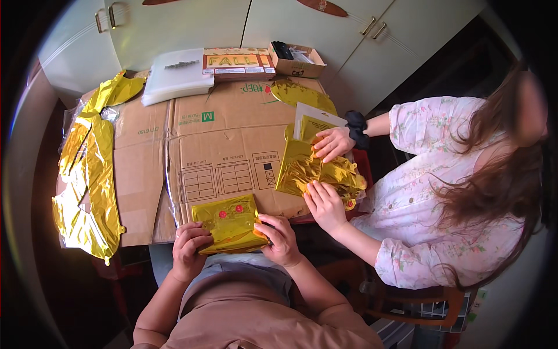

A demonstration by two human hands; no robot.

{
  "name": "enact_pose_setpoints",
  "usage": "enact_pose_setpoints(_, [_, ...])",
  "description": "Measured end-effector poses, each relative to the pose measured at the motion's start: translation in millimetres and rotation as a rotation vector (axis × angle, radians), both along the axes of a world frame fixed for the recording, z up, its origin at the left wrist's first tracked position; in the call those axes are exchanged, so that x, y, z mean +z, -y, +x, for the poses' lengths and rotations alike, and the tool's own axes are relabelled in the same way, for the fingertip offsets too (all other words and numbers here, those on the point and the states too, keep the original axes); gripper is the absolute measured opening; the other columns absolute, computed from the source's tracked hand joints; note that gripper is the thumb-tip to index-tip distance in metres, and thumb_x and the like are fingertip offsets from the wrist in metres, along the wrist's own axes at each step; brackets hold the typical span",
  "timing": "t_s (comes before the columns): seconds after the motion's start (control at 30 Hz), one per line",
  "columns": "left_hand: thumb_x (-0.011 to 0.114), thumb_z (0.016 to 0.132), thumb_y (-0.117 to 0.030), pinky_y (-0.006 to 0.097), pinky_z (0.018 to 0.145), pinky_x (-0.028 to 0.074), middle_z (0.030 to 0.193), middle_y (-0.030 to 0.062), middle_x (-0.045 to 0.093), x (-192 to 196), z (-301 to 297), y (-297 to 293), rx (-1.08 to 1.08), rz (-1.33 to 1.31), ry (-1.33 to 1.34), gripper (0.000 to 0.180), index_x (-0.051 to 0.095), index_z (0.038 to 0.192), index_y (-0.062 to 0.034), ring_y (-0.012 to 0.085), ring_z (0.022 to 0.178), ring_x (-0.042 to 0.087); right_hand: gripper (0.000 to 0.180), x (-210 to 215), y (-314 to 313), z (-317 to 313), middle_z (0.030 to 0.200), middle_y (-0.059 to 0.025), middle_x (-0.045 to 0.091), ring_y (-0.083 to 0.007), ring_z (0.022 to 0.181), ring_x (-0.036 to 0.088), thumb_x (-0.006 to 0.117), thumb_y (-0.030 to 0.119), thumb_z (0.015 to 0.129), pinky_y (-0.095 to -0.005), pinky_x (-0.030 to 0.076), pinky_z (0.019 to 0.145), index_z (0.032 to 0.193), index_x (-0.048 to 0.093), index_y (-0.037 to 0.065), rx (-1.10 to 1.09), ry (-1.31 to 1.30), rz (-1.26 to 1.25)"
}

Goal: Folding and stacking gold-colored square sheets of paper on a cardboard work surface.

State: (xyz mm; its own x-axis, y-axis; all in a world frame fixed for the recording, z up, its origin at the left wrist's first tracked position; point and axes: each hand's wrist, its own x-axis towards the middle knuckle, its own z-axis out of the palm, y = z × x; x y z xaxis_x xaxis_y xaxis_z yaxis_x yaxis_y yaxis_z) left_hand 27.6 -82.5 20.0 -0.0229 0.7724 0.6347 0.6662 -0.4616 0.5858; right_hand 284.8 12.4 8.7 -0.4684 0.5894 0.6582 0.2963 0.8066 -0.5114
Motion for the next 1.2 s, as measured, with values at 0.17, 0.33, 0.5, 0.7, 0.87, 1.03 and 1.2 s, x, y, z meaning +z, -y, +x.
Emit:
enact_pose_setpoints(0.17, [0.081, 0.073, 0.001, 0.045, 0.095, 0.053, 0.103, 0.009, 0.07, 1.5, 0.8, 0.7, 0.003, -0.008, 0.002, 0.032, 0.068, 0.101, -0.0074, 0.0342, 0.106, 0.066, 0.063, -0.1, -0.5, 0.9, 0.129, -0.0127, 0.064, -0.0342, 0.108, 0.065, 0.073, -0.007, 0.067, -0.0438, 0.053, 0.093, 0.126, 0.065, 0.009, 0.008, 0.005, 0.0])
enact_pose_setpoints(0.33, [0.081, 0.073, 0.0, 0.045, 0.095, 0.052, 0.103, 0.0093, 0.07, 1.9, 0.3, 0.8, 0.002, -0.017, 0.001, 0.031, 0.069, 0.101, -0.0072, 0.0345, 0.106, 0.066, 0.064, -0.4, -1.2, 0.8, 0.129, -0.0131, 0.063, -0.0345, 0.108, 0.065, 0.073, -0.007, 0.067, -0.0443, 0.053, 0.093, 0.127, 0.064, 0.009, 0.015, 0.003, -0.001])
enact_pose_setpoints(0.5, [0.081, 0.073, -0.001, 0.045, 0.095, 0.052, 0.103, 0.0092, 0.07, -1.8, -0.5, 1.1, -0.002, -0.015, 0.002, 0.031, 0.069, 0.102, -0.0076, 0.0348, 0.107, 0.066, 0.064, -1.2, -0.5, 1.5, 0.13, -0.0128, 0.063, -0.0345, 0.109, 0.065, 0.073, -0.006, 0.066, -0.0444, 0.053, 0.093, 0.127, 0.064, 0.01, 0.015, 0.002, -0.003])
enact_pose_setpoints(0.7, [0.08, 0.073, 0.0, 0.045, 0.096, 0.052, 0.104, 0.0091, 0.069, -1.9, -0.7, 1.6, -0.006, -0.018, 0.007, 0.032, 0.068, 0.102, -0.0077, 0.0348, 0.108, 0.065, 0.065, -2.4, -0.2, 1.3, 0.13, -0.0125, 0.063, -0.0343, 0.11, 0.064, 0.074, -0.006, 0.066, -0.0444, 0.052, 0.094, 0.128, 0.064, 0.011, 0.014, 0.003, -0.004])
enact_pose_setpoints(0.87, [0.08, 0.073, 0.0, 0.046, 0.096, 0.052, 0.104, 0.0092, 0.069, -2.2, -0.5, 1.0, -0.004, -0.02, -0.002, 0.032, 0.068, 0.102, -0.0075, 0.0348, 0.108, 0.065, 0.065, -3.8, -2.0, 1.4, 0.131, -0.0124, 0.063, -0.0341, 0.11, 0.064, 0.074, -0.006, 0.065, -0.0444, 0.052, 0.094, 0.128, 0.063, 0.011, 0.019, 0.001, -0.001])
enact_pose_setpoints(1.03, [0.08, 0.073, 0.001, 0.045, 0.096, 0.052, 0.104, 0.0093, 0.069, -2.8, -0.3, 0.8, -0.003, -0.019, -0.005, 0.032, 0.068, 0.102, -0.0073, 0.0349, 0.108, 0.065, 0.066, -5.0, -2.2, 1.0, 0.131, -0.0127, 0.063, -0.0342, 0.11, 0.064, 0.074, -0.006, 0.065, -0.0443, 0.052, 0.094, 0.128, 0.063, 0.011, 0.019, 0.0, -0.006])
enact_pose_setpoints(1.2, [0.08, 0.074, -0.001, 0.045, 0.096, 0.051, 0.104, 0.0095, 0.069, -3.2, -1.1, 0.6, -0.008, -0.02, -0.008, 0.032, 0.068, 0.103, -0.0077, 0.035, 0.108, 0.065, 0.066, -4.8, -2.0, 1.3, 0.131, -0.0127, 0.063, -0.0342, 0.11, 0.065, 0.074, -0.006, 0.065, -0.0443, 0.052, 0.094, 0.128, 0.063, 0.011, 0.019, 0.003, -0.01])
